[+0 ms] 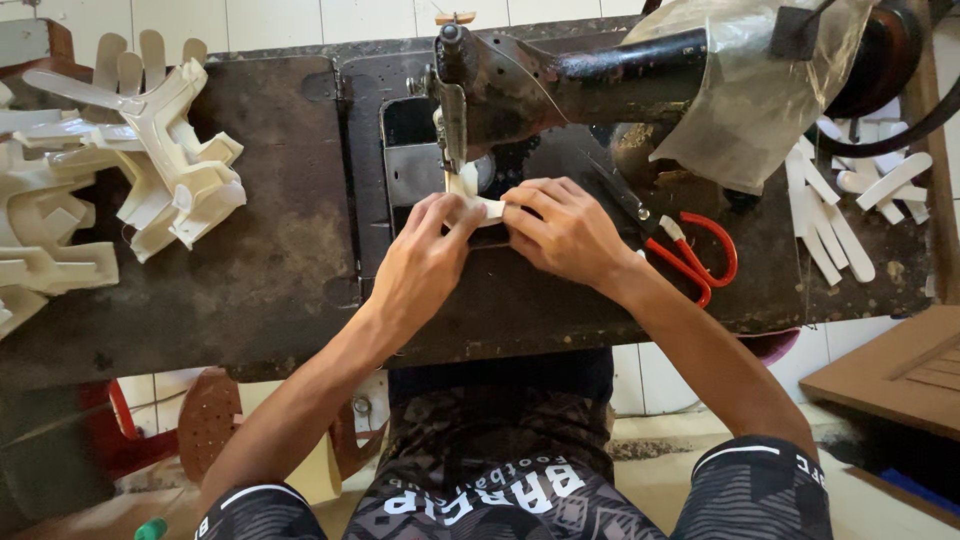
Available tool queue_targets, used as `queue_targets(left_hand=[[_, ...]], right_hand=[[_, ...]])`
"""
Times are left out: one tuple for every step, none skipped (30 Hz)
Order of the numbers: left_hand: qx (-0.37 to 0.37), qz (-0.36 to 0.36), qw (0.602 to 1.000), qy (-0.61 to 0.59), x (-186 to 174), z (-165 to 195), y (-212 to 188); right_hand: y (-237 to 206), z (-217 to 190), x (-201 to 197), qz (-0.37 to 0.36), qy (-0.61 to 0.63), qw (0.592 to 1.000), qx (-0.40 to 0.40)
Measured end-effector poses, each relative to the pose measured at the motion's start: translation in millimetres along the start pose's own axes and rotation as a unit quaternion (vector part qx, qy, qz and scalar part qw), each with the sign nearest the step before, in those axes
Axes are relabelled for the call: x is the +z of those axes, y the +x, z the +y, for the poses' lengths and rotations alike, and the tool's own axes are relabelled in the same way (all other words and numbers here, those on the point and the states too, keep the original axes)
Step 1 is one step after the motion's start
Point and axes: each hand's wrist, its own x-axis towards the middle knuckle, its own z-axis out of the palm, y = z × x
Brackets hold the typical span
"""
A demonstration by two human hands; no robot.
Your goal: The person sews white shoe upper components together on an industrial sewing machine, feeding each piece under the needle, guiding it with both hands, and stacking the sewn pieces on the table. They occasionally trim threads and pick up the next unsewn component.
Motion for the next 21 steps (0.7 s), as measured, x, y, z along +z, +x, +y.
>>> queue_targets(left_hand=[[-0.003,-0.002,1.0,0.0,0.1,-1.0,1.1],[-0.007,-0.005,1.0,0.001,0.2,-1.6,1.8],[-0.006,-0.006,1.0,0.003,0.5,-2.5,2.9],[-0.003,-0.006,1.0,0.005,0.6,-3.6,4.0],[-0.002,-0.008,1.0,0.007,0.8,-4.3,4.6],[-0.003,-0.009,1.0,0.006,1.1,-5.4,5.4],[-0.005,-0.01,1.0,0.006,1.1,-6.3,5.9],[-0.008,-0.014,1.0,0.004,1.3,-7.1,5.8],[-0.012,-0.018,1.0,0.005,1.9,-7.6,5.8],[-0.016,-0.02,1.0,0.007,2.6,-8.9,6.4],[-0.018,-0.02,1.0,0.01,3.5,-10.5,7.4],[-0.022,-0.021,0.999,0.008,4.2,-12.1,8.1],[-0.027,-0.023,0.999,0.006,5.0,-13.6,8.6],[-0.032,-0.026,0.999,0.003,5.9,-14.9,8.9],[-0.027,-0.026,0.999,0.008,6.6,-16.3,9.4],[-0.023,-0.026,0.999,0.012,7.2,-17.8,10.0],[-0.019,-0.026,0.999,0.017,7.6,-19.1,10.6],[-0.013,-0.018,0.999,0.029,7.7,-20.4,11.2],[-0.007,-0.01,0.999,0.042,7.5,-21.4,11.6],[-0.001,0.0,0.998,0.055,7.1,-22.1,12.2],[0.002,0.001,0.998,0.066,6.7,-22.9,13.1]], right_hand=[[0.3,-0.1,0.0,0.004,-0.003,1.0,0.004],[0.5,-0.4,-0.2,0.005,-0.002,1.0,0.007],[0.7,-0.4,-0.5,0.006,-0.002,1.0,0.008],[0.8,-0.3,-0.8,0.007,-0.003,1.0,0.009],[0.8,-0.3,-1.2,0.007,-0.001,1.0,0.011],[0.9,0.1,-1.4,0.006,0.0,1.0,0.011],[0.7,0.1,-1.8,0.006,0.002,1.0,0.012],[0.8,0.5,-1.8,0.004,0.003,1.0,0.015],[0.7,0.7,-2.0,0.002,0.005,1.0,0.018],[0.8,1.1,-1.9,0.0,0.006,1.0,0.019],[0.8,1.3,-1.8,0.0,0.005,1.0,0.021],[0.9,1.6,-1.5,0.001,0.003,1.0,0.024],[0.9,1.8,-1.3,0.001,0.002,1.0,0.028],[0.8,2.0,-1.0,0.0,0.001,1.0,0.027],[0.9,2.1,-0.8,-0.001,0.0,1.0,0.027],[0.8,2.2,-0.5,-0.002,0.0,1.0,0.026],[0.7,2.2,-0.4,-0.001,-0.001,1.0,0.026],[0.7,2.2,-0.3,0.0,-0.002,1.0,0.026],[0.5,2.0,-0.2,0.001,-0.002,1.0,0.026],[0.4,1.8,-0.2,-0.001,0.002,1.0,0.03],[0.3,1.5,-0.4,-0.003,0.005,0.999,0.033]])
